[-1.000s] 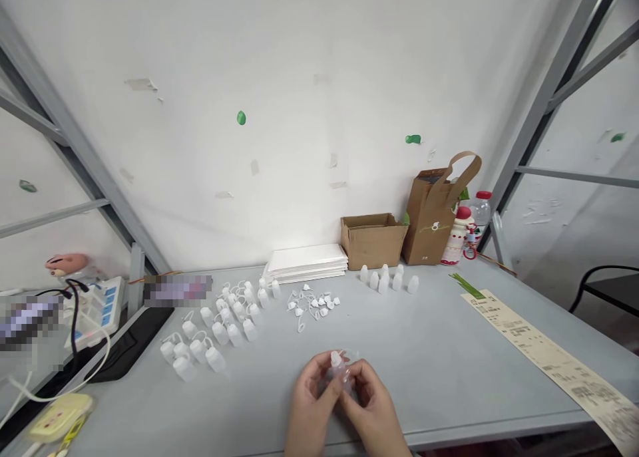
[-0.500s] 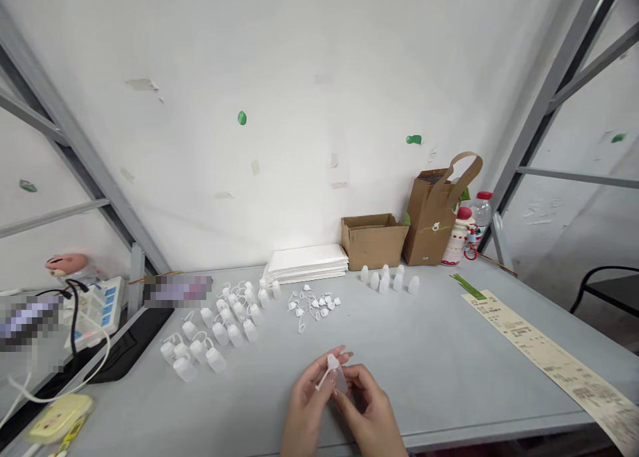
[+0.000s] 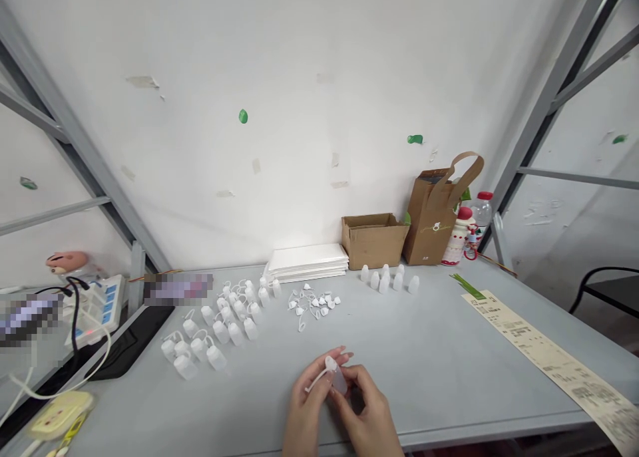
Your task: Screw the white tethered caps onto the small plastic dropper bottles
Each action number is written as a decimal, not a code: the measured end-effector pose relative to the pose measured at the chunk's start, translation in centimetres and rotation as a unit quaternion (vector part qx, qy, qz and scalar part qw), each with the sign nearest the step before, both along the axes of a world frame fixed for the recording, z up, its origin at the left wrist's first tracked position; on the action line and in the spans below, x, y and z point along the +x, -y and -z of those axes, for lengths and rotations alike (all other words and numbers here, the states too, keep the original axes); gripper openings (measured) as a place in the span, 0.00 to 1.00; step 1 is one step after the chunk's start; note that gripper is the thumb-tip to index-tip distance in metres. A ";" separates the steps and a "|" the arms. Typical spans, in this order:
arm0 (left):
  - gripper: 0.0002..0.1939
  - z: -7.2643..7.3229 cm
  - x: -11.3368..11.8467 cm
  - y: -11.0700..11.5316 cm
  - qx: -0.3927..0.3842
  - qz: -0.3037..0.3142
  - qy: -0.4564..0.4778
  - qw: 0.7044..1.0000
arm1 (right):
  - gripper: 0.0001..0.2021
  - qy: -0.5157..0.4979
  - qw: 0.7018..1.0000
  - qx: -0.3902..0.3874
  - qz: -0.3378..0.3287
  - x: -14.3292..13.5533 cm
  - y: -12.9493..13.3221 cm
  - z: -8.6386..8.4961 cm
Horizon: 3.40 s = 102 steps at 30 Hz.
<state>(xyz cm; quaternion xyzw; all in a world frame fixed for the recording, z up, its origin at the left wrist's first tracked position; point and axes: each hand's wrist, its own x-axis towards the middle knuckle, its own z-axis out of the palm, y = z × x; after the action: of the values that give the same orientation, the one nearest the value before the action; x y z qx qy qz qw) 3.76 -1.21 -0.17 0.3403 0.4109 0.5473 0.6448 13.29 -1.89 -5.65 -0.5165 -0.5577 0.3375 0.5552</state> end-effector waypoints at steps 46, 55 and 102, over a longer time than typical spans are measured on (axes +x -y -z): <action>0.18 0.0 -0.3 -0.2 -0.030 0.031 0.030 0.999 | 0.14 -0.072 0.995 -0.070 -0.014 0.1 0.1 -0.7; 0.17 -0.3 -0.3 -0.5 -0.007 0.026 -0.038 0.999 | 0.13 -0.087 0.994 -0.057 -0.017 0.2 -0.1 -0.6; 0.11 -1.1 -3.4 -3.9 0.096 -0.057 -0.248 0.962 | 0.16 -0.074 0.997 -0.035 -0.005 0.1 -0.3 -0.4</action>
<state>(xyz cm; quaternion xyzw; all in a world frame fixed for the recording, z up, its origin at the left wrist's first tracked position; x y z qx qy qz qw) 0.37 2.67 0.91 0.5015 0.5219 0.5186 0.4552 13.43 -1.59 -5.30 -0.5067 -0.5056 0.3966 0.5747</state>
